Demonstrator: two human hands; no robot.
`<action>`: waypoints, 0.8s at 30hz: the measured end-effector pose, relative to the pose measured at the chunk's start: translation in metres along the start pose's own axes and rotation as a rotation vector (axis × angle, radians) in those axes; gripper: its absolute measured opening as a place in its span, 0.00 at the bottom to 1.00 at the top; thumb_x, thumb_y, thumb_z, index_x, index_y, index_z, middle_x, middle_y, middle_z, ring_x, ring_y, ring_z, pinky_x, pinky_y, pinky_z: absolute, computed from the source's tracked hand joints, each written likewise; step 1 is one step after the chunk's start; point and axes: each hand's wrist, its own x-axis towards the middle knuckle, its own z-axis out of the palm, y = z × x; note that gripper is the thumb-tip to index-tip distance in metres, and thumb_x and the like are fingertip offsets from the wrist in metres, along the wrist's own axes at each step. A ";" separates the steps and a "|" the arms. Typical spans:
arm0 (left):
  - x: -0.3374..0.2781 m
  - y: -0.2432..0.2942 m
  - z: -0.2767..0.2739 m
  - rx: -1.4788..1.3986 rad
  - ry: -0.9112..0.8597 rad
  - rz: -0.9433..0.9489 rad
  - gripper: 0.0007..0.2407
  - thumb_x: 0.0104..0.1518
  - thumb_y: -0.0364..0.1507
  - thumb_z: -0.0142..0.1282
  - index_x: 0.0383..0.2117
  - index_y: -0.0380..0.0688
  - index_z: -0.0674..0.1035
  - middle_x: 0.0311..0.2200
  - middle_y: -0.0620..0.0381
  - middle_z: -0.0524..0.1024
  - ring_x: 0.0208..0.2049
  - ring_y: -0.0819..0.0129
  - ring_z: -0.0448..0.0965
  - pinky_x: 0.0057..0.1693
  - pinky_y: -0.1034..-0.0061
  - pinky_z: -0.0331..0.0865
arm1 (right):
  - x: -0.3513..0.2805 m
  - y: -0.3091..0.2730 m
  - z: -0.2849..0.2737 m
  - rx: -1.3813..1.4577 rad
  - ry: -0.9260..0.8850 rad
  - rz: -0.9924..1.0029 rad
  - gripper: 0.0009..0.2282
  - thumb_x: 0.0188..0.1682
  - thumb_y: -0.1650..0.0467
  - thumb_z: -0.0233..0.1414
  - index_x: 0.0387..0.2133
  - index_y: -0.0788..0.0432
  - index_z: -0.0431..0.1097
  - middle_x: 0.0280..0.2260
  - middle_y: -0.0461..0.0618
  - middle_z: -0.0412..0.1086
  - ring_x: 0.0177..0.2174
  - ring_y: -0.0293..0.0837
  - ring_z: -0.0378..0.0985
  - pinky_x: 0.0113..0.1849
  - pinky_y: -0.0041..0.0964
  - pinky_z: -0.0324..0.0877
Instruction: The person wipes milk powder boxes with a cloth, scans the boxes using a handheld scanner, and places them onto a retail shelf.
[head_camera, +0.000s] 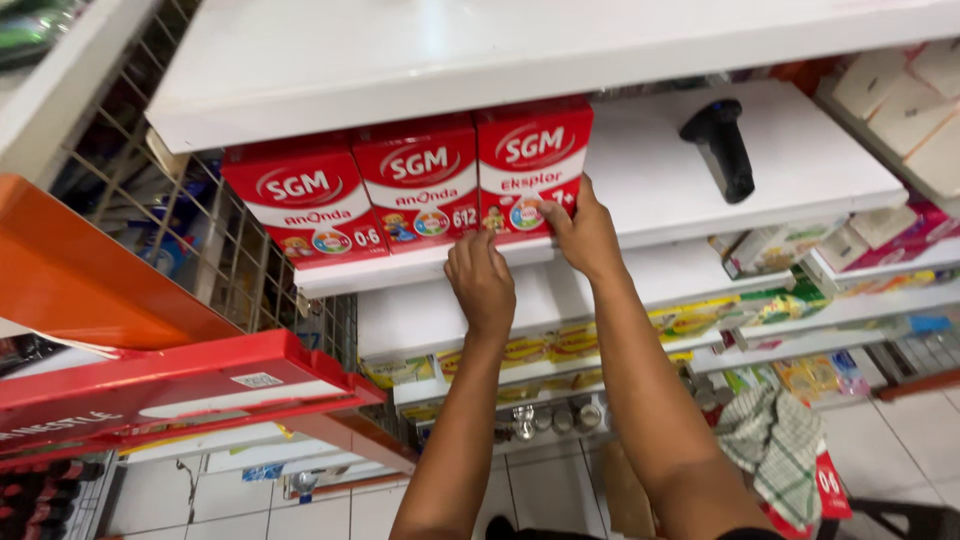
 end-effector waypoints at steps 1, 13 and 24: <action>0.000 0.000 0.000 0.007 0.003 0.007 0.09 0.59 0.21 0.55 0.46 0.38 0.78 0.44 0.46 0.76 0.50 0.51 0.75 0.56 0.58 0.65 | -0.002 0.000 -0.001 0.007 0.001 0.018 0.25 0.56 0.65 0.56 0.63 0.59 0.55 0.48 0.60 0.77 0.48 0.51 0.82 0.48 0.43 0.75; 0.004 0.010 -0.018 0.053 -0.081 0.129 0.10 0.58 0.26 0.58 0.43 0.35 0.80 0.45 0.47 0.76 0.51 0.50 0.73 0.58 0.56 0.65 | 0.001 -0.001 -0.007 -0.140 -0.090 -0.003 0.32 0.45 0.75 0.62 0.62 0.58 0.51 0.46 0.63 0.76 0.46 0.58 0.81 0.45 0.46 0.75; 0.008 0.018 -0.020 0.124 -0.181 0.110 0.13 0.56 0.30 0.59 0.44 0.34 0.80 0.47 0.45 0.75 0.53 0.46 0.70 0.59 0.52 0.62 | -0.005 -0.016 -0.002 -0.090 -0.003 -0.075 0.37 0.42 0.76 0.63 0.65 0.60 0.49 0.51 0.64 0.73 0.52 0.58 0.76 0.50 0.44 0.71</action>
